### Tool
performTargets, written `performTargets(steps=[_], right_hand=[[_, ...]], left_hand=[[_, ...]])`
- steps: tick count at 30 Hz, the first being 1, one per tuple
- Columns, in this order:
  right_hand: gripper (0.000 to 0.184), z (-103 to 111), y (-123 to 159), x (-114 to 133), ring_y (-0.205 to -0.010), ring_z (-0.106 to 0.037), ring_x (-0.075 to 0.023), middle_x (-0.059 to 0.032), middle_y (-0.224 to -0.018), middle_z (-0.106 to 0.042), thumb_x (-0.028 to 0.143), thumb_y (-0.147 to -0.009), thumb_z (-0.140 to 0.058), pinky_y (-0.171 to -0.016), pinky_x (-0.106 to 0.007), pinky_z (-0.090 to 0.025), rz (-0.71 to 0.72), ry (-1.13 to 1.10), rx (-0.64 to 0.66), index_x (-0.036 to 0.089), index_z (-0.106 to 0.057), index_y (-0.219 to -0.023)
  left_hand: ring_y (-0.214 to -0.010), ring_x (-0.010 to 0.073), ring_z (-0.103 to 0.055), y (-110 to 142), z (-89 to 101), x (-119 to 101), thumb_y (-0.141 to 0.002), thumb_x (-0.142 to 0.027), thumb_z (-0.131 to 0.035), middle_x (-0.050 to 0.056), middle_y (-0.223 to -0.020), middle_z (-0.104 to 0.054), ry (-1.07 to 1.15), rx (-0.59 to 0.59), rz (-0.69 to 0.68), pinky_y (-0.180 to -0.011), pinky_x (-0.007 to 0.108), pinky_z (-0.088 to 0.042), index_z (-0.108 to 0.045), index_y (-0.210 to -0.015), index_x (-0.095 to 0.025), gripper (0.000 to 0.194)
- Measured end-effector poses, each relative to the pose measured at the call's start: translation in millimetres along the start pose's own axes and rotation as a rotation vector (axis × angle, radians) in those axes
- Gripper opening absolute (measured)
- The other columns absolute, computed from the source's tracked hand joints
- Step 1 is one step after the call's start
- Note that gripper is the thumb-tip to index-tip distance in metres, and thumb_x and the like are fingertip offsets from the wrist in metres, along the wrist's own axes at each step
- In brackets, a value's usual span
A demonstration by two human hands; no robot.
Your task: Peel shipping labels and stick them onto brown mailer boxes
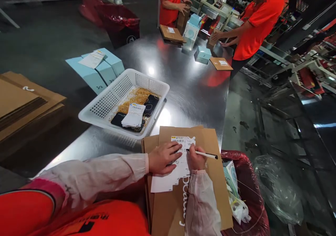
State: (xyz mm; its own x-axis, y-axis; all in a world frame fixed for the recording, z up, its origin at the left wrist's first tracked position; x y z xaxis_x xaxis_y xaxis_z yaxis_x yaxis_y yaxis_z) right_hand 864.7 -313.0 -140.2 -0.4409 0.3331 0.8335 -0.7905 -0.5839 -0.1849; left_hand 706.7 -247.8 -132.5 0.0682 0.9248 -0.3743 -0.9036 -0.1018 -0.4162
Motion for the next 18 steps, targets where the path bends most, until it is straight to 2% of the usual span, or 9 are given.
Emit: performTargets(steps=[9,18], right_hand=[[0.047,1.3,0.1,2.6,-0.044,-0.034,-0.0099,0.0052,-0.041,-0.037,0.049,-0.078,-0.053,-0.048,-0.026,-0.031,0.0,-0.012,0.015,0.023,-0.035,-0.043],[0.048,-1.2,-1.1,-11.6,-0.045,-0.035,-0.0103,0.0054,-0.041,-0.038,0.05,-0.08,-0.052,-0.049,-0.026,-0.032,-0.01,-0.005,-0.029,0.023,-0.035,-0.044]], left_hand=[[-0.123,0.0358,-0.047,-0.5,0.7,-0.4,-0.084,-0.035,-0.056,0.021,-0.134,-0.053,-0.005,0.0,-0.005,-0.097,0.052,-0.046,-0.06,-0.119,-0.01,0.043],[-0.124,0.0356,-0.046,0.0,0.3,0.5,-0.083,-0.035,-0.057,0.021,-0.135,-0.052,0.006,0.007,-0.004,-0.099,0.052,-0.046,-0.06,-0.12,-0.01,0.044]])
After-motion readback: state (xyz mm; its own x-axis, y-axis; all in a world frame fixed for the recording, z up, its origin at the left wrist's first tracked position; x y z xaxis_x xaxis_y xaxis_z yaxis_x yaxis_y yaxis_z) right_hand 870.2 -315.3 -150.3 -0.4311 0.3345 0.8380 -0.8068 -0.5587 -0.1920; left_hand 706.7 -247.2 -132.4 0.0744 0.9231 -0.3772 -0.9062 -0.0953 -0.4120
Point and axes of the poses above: each hand's wrist, its own y-axis away from the middle knuckle, its own z-axis out of the back of the hand, x = y × z, the point moved 6 cm from there along -y, towards the middle knuckle
